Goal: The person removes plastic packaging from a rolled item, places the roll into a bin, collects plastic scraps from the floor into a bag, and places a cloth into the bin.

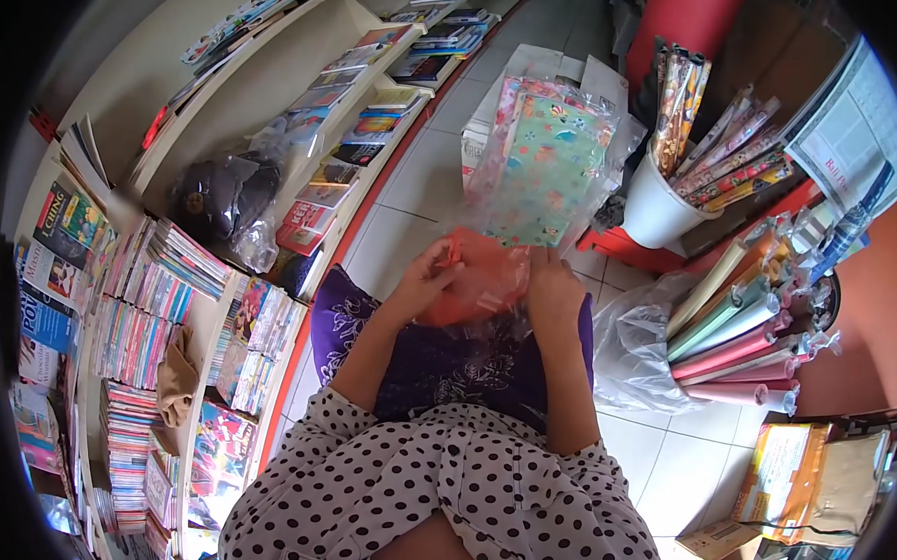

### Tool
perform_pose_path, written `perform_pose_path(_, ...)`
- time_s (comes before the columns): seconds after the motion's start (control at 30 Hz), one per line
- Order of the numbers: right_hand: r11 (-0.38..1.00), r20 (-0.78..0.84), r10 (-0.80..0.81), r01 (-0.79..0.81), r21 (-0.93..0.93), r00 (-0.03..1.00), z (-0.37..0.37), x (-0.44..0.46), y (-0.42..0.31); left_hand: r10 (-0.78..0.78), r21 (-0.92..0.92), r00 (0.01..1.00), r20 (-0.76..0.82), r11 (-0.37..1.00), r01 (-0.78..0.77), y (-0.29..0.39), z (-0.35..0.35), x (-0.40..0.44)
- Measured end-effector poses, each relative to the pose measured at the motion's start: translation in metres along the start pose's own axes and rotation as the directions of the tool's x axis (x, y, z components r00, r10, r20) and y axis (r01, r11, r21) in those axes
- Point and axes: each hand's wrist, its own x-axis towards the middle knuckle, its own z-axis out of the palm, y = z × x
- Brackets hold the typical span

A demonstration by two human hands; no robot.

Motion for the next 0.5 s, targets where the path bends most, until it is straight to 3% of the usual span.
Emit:
perform_pose_path(0.07,0.998,-0.055,0.057,-0.058,-0.023,0.997,-0.030,0.000,-0.013,-0.033,0.102,0.999,0.018,0.994,0.031,0.010,0.001,0.003)
perform_pose_path(0.17,0.998,-0.348,-0.038,0.055,0.038,0.937,-0.050,0.006,-0.013,0.017,0.288,1.000,0.015,0.957,-0.021,0.022,0.002,0.000)
perform_pose_path(0.27,0.968,-0.304,-0.129,0.186,0.167,0.944,-0.043,0.005,-0.018,0.148,0.536,0.988,0.041,0.831,-0.147,0.020,0.010,0.000)
perform_pose_path(0.33,0.911,0.066,-0.327,0.296,0.289,0.943,0.013,0.001,-0.015,0.187,0.632,0.981,0.057,0.754,-0.181,0.040,0.024,-0.006)
perform_pose_path(0.4,0.644,0.214,-0.188,-0.044,0.764,0.959,0.085,-0.008,-0.012,0.328,0.659,0.937,0.118,0.680,-0.321,0.043,0.031,-0.012)
perform_pose_path(0.43,0.572,0.236,-0.153,-0.108,0.813,0.960,0.102,-0.007,-0.014,0.401,0.668,0.904,0.150,0.633,-0.392,0.045,0.035,-0.012)
perform_pose_path(0.5,0.580,0.246,-0.145,-0.119,0.806,0.958,0.114,-0.004,-0.029,0.241,0.590,0.922,0.303,0.712,-0.381,0.060,0.047,-0.025)
